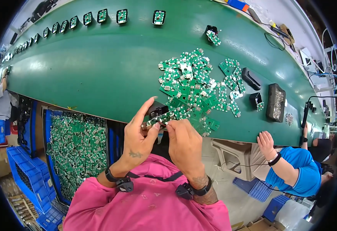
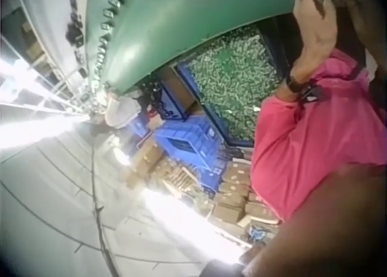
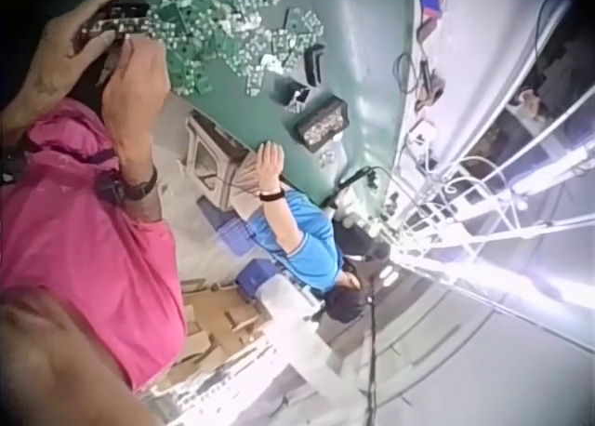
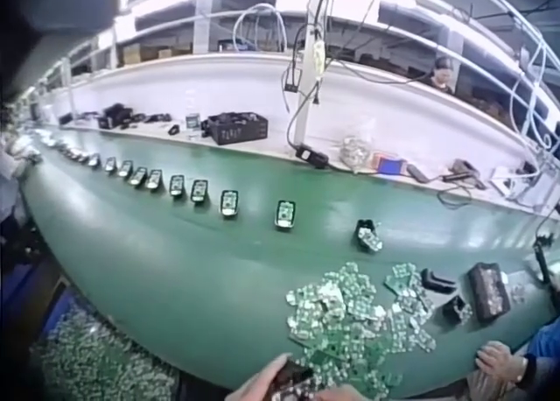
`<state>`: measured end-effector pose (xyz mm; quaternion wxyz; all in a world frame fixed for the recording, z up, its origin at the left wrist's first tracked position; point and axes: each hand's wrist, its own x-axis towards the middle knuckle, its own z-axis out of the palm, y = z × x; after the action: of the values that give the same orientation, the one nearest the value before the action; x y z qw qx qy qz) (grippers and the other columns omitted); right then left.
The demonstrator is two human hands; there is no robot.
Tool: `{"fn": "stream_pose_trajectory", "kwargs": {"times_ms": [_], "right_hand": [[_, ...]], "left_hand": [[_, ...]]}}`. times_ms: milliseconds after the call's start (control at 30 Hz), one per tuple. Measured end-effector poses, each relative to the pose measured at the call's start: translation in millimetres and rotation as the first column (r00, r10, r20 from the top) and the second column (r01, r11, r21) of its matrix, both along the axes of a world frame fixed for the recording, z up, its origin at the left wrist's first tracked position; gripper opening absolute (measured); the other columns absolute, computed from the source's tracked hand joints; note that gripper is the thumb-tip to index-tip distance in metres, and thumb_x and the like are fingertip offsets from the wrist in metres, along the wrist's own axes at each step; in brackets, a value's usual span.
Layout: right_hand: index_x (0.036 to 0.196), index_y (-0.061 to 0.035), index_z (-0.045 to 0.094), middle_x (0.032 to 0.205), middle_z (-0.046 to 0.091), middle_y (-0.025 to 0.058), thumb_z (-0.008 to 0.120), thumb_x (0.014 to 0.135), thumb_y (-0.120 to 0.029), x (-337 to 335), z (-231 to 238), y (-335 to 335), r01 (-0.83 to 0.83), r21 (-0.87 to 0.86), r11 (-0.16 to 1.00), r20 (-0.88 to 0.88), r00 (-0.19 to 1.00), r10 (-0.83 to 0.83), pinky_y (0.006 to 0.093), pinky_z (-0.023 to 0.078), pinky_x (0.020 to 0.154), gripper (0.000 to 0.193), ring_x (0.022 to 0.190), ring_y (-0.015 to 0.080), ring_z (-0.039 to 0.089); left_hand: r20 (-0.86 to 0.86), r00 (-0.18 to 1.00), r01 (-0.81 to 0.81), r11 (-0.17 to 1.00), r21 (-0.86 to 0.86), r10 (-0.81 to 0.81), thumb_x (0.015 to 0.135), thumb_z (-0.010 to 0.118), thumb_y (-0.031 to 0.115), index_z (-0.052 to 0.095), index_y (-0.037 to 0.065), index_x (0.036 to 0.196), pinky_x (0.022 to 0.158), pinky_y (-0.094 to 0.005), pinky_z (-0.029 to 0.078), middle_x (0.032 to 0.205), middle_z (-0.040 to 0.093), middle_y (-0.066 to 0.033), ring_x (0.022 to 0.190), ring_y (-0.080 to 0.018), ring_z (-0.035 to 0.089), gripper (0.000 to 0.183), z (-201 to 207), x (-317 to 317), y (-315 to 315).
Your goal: The person fits a circuit board into a black plastic housing, presses them together, and places the assembly onto the table. They then retrieve a tray of housings to continue the process of assembling the units one at a time.
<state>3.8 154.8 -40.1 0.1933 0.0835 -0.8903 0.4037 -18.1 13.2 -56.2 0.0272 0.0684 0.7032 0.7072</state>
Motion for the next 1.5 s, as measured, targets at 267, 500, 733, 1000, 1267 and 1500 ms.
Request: {"fn": "stream_pose_trajectory", "kwargs": {"times_ms": [267, 500, 733, 1000, 1267, 1500], "right_hand": [[0.094, -0.0002, 0.057, 0.080, 0.057, 0.0146, 0.061, 0.090, -0.002, -8, 30, 3, -0.149, 0.177, 0.973, 0.165, 0.979, 0.120, 0.0419, 0.045, 0.059, 0.005, 0.068, 0.0347, 0.058], [0.093, -0.0007, 0.056, 0.081, 0.057, 0.0153, 0.060, 0.091, -0.003, -8, 35, 8, -0.172, 0.134, 0.976, 0.217, 0.966, 0.141, 0.0426, 0.045, 0.059, 0.005, 0.069, 0.0362, 0.058], [0.093, -0.0008, 0.055, 0.082, 0.057, 0.0154, 0.060, 0.091, -0.002, -7, 34, 9, -0.199, 0.137, 0.970, 0.221, 0.961, 0.166, 0.0429, 0.045, 0.059, 0.005, 0.070, 0.0367, 0.058], [0.093, -0.0010, 0.055, 0.082, 0.057, 0.0148, 0.061, 0.090, -0.002, -7, 36, 12, -0.215, 0.177, 0.961, 0.219, 0.960, 0.174, 0.0428, 0.045, 0.061, 0.006, 0.072, 0.0364, 0.059], [0.093, -0.0011, 0.056, 0.081, 0.058, 0.0146, 0.062, 0.089, -0.002, -7, 36, 12, -0.207, 0.175, 0.962, 0.227, 0.960, 0.165, 0.0430, 0.045, 0.062, 0.007, 0.071, 0.0362, 0.059], [0.093, -0.0004, 0.058, 0.081, 0.058, 0.0154, 0.061, 0.088, 0.001, -3, 29, 1, -0.144, 0.264, 0.954, 0.196, 0.976, 0.094, 0.0428, 0.046, 0.060, 0.006, 0.070, 0.0360, 0.060]], "left_hand": [[-0.203, 0.978, -0.001, 0.969, -0.248, -0.051, 0.090, 0.058, 0.000, 0.041, 0.002, 0.146, 0.081, -0.0371, 0.055, 0.123, 0.058, -0.0231, 0.096, -0.0323, 0.065, 0.059, 11, -4, -4], [-0.029, 0.993, 0.114, 0.989, -0.095, -0.117, 0.089, 0.057, -0.001, 0.039, 0.003, 0.148, 0.080, -0.0367, 0.055, 0.121, 0.058, -0.0231, 0.096, -0.0331, 0.065, 0.062, 19, -4, -8], [-0.072, 0.989, 0.120, 0.982, -0.148, -0.131, 0.088, 0.057, -0.001, 0.039, 0.003, 0.148, 0.080, -0.0363, 0.054, 0.121, 0.058, -0.0229, 0.093, -0.0336, 0.065, 0.063, 18, -4, -11], [-0.095, 0.984, 0.128, 0.970, -0.204, -0.150, 0.085, 0.058, -0.002, 0.039, 0.003, 0.148, 0.082, -0.0390, 0.053, 0.121, 0.058, -0.0243, 0.094, -0.0379, 0.064, 0.066, 18, -3, -10], [-0.157, 0.977, 0.107, 0.965, -0.238, -0.147, 0.085, 0.059, -0.002, 0.039, 0.003, 0.147, 0.077, -0.0399, 0.054, 0.118, 0.059, -0.0234, 0.090, -0.0382, 0.065, 0.066, 19, -3, -9], [-0.293, 0.952, -0.061, 0.884, -0.464, -0.088, 0.084, 0.061, -0.002, 0.044, 0.005, 0.146, 0.069, -0.0383, 0.055, 0.113, 0.059, -0.0239, 0.083, -0.0391, 0.063, 0.064, 18, 4, 2]]}}
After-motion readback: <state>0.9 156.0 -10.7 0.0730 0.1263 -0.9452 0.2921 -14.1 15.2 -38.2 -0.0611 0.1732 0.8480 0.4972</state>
